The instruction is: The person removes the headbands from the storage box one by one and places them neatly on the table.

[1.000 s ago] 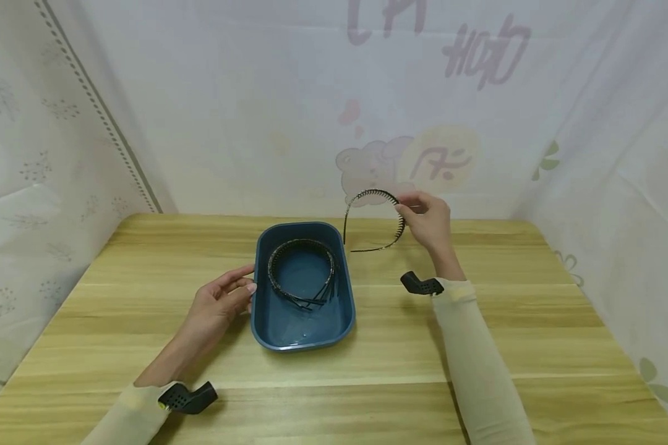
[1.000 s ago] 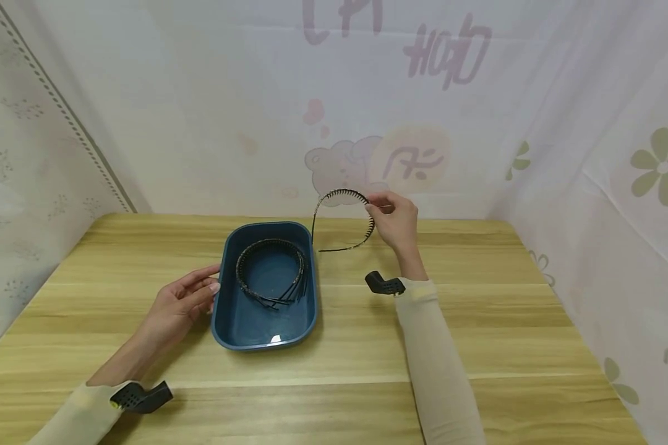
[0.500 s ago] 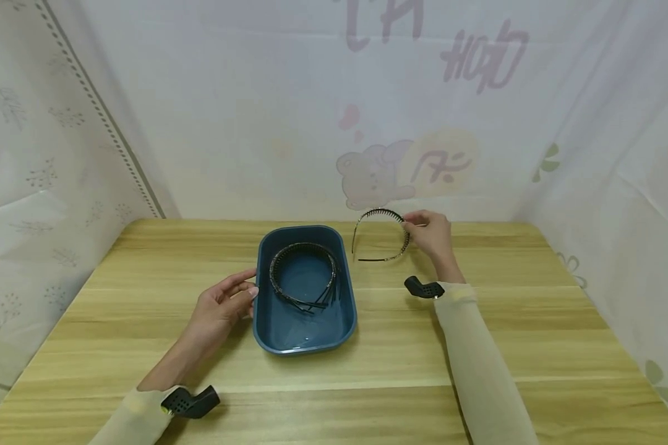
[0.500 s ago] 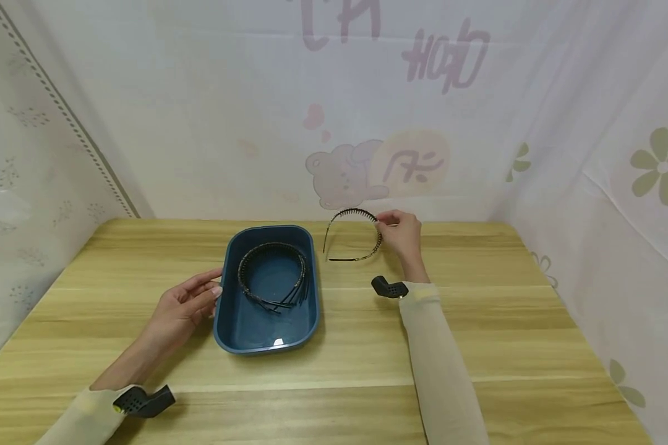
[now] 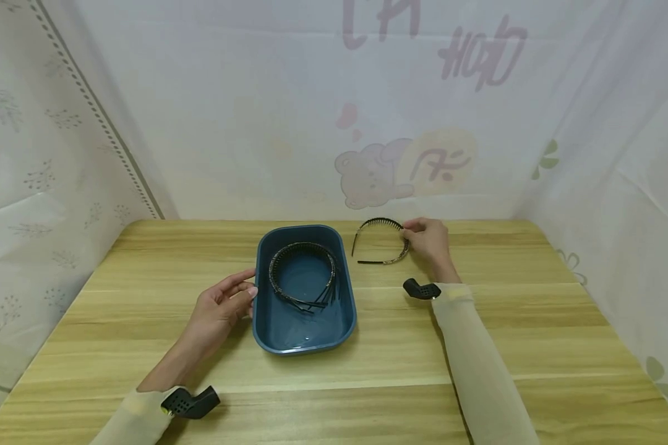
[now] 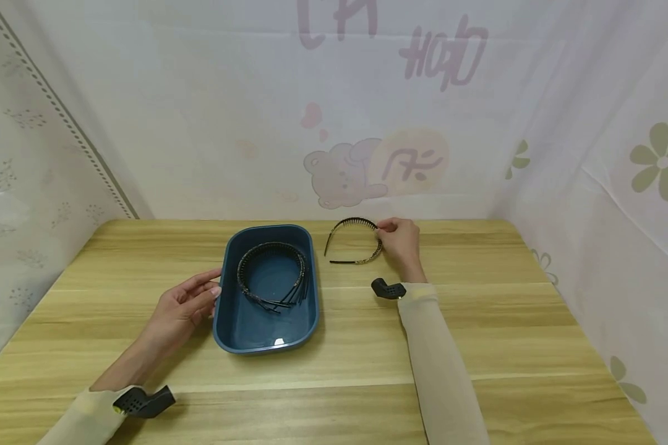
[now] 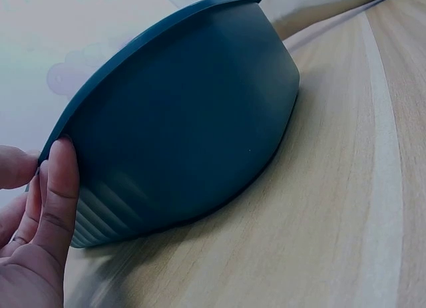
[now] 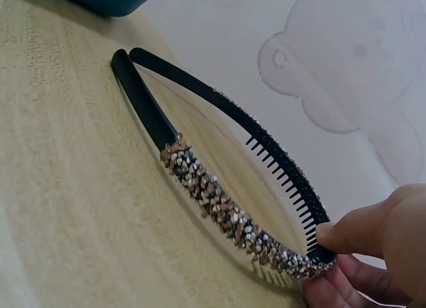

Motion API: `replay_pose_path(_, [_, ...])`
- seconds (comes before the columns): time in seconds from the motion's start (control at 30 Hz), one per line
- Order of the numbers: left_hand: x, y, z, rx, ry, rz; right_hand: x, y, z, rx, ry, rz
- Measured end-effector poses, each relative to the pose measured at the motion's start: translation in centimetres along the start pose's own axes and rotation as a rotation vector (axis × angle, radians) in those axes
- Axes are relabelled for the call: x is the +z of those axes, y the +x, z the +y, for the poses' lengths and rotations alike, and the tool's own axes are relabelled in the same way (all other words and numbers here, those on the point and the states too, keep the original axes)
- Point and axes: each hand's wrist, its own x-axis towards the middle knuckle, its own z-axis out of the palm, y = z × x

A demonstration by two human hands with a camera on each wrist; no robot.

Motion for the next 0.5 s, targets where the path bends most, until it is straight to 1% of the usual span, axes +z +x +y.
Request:
replay_pose_path(0.13, [-0.02,0.03,-0.04,0.000,-0.004,0.003,-0.07,-0.13,0.00,0.005,0.001,-0.003])
replay_pose_path(0.23, [-0.07,0.08,-0.10,0.003,-0.006,0.003,-0.25,-0.19,-0.21,0.021,-0.005,-0.028])
replay_pose_path(0.47, [-0.06,0.09,-0.10,0.002,0.000,0.003,-0.76,0.12,-0.80,-0.039,-0.176,-0.073])
replay_pose_path(0.5, [-0.05,0.08,-0.10,0.002,0.000,0.004,-0.80,0.17,-0.86,-0.039,-0.183,-0.081])
